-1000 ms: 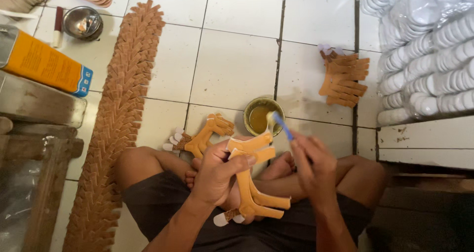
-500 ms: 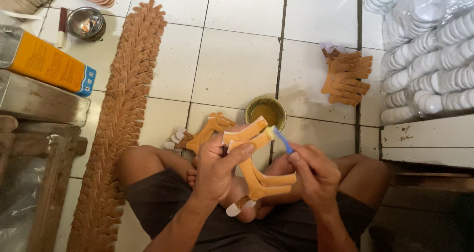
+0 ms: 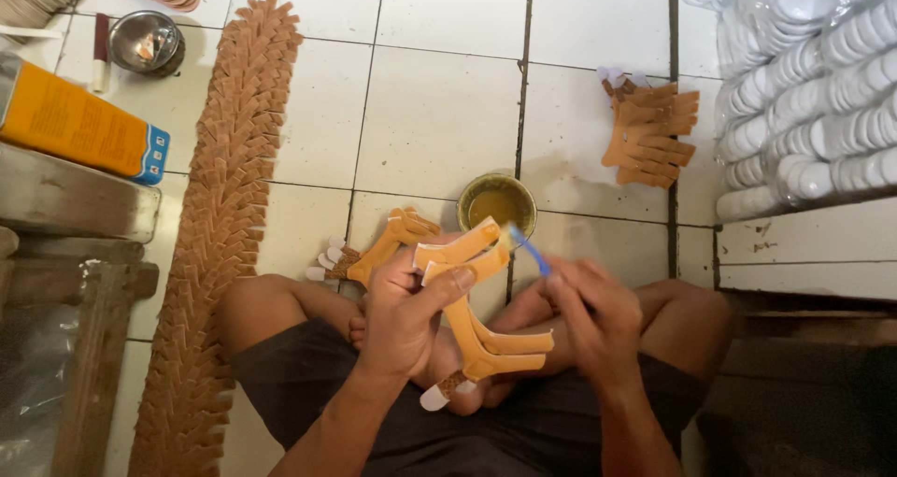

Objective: The person sits on the floor and uses a toothbrush to apply a yellowish liquid to small, tan-colored shoe parts. They repeatedly dip the brush into a small bowl, coat the parts, and place them on the floor to dry.

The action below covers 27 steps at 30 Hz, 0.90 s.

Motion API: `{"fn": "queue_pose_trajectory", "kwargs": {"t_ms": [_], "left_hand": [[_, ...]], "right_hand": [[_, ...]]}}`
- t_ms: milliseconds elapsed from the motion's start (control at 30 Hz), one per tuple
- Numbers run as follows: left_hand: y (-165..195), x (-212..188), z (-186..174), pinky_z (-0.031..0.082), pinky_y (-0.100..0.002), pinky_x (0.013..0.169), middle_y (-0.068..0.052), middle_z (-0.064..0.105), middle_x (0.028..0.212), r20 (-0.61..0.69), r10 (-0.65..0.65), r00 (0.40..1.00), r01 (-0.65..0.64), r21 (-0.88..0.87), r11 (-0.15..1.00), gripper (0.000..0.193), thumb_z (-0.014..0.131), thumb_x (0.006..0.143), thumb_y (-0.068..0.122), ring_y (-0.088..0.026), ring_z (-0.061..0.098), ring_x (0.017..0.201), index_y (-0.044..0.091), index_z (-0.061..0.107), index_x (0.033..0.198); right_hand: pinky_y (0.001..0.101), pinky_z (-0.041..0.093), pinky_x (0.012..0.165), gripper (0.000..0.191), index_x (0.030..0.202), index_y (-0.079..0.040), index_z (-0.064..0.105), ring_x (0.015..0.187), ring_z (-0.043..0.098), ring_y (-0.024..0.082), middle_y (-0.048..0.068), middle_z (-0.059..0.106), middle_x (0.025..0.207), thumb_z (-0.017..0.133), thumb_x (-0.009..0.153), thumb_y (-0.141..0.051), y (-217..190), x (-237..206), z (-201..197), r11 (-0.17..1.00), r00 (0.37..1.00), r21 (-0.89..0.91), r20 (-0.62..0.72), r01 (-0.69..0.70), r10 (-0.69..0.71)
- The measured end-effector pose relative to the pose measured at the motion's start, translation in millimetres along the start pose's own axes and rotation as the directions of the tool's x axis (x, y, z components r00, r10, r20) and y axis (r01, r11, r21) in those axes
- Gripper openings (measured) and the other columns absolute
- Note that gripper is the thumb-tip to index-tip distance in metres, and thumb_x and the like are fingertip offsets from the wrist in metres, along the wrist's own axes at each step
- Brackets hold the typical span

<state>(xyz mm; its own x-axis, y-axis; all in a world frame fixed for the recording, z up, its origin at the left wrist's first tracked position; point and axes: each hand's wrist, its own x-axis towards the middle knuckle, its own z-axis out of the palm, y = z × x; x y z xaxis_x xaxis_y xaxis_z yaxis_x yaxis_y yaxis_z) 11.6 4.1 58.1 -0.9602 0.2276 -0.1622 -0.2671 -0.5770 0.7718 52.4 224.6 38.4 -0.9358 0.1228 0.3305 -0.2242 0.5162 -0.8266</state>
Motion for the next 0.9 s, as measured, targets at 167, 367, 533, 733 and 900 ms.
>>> {"fn": "queue_pose_trajectory", "kwargs": {"t_ms": [167,367,533,733,900], "left_hand": [[1.1,3.4,-2.5,0.05,-0.026,0.082,-0.005,0.069,0.104,-0.119,0.067,0.991,-0.075,-0.066,0.995,0.032,0.068,0.094,-0.004,-0.01,0.061,0.091,-0.009,0.066,0.125],[-4.6,10.7,-0.7,0.05,-0.026,0.085,-0.005,0.067,0.107,-0.17,0.109,0.979,-0.128,-0.106,0.986,0.029,0.067,0.096,-0.001,-0.009,0.061,0.094,-0.007,0.067,0.125],[-3.2,0.3,-3.0,0.053,-0.026,0.091,-0.011,0.073,0.12,0.005,0.069,0.998,-0.068,-0.094,0.993,0.031,0.067,0.097,0.007,-0.012,0.065,0.097,-0.008,0.066,0.123],[-1.2,-11.2,-13.9,0.057,-0.023,0.077,-0.01,0.08,0.1,0.122,-0.155,0.98,0.06,0.563,0.824,0.039,0.079,0.091,0.015,-0.008,0.069,0.088,-0.007,0.072,0.123],[14.6,-13.1,-28.6,0.058,-0.023,0.07,-0.009,0.078,0.096,0.065,-0.204,0.977,0.155,0.441,0.884,0.039,0.078,0.089,0.012,-0.008,0.069,0.081,-0.009,0.069,0.121]], "right_hand": [[0.02,0.035,0.057,0.036,0.132,0.01,0.071,0.066,0.046,0.005,-0.001,0.059,0.083,0.064,0.101,-0.007,38.0,-16.8,13.8,0.61,0.927,0.735,0.07,-0.298,0.368],[0.0223,0.049,0.074,0.031,0.115,0.01,0.069,0.083,0.062,0.008,0.004,0.07,0.098,0.072,0.086,-0.002,41.3,-45.3,42.8,0.662,0.941,0.679,0.139,-0.317,0.309],[0.0186,0.04,0.057,0.018,0.106,0.01,0.074,0.069,0.053,0.005,0.001,0.066,0.085,0.077,0.089,0.002,36.8,-39.3,52.9,0.604,0.906,0.725,0.064,-0.33,0.418],[0.0208,0.051,0.064,0.02,0.104,0.004,0.073,0.072,0.061,0.005,0.002,0.07,0.088,0.072,0.092,-0.012,33.4,-34.2,53.1,0.808,0.904,0.471,-0.047,-0.354,0.424],[0.0212,0.037,0.053,0.027,0.113,-0.003,0.068,0.058,0.047,0.006,0.001,0.063,0.083,0.065,0.104,-0.029,30.2,-3.5,4.0,0.552,0.883,0.832,-0.223,-0.047,0.412]]}}
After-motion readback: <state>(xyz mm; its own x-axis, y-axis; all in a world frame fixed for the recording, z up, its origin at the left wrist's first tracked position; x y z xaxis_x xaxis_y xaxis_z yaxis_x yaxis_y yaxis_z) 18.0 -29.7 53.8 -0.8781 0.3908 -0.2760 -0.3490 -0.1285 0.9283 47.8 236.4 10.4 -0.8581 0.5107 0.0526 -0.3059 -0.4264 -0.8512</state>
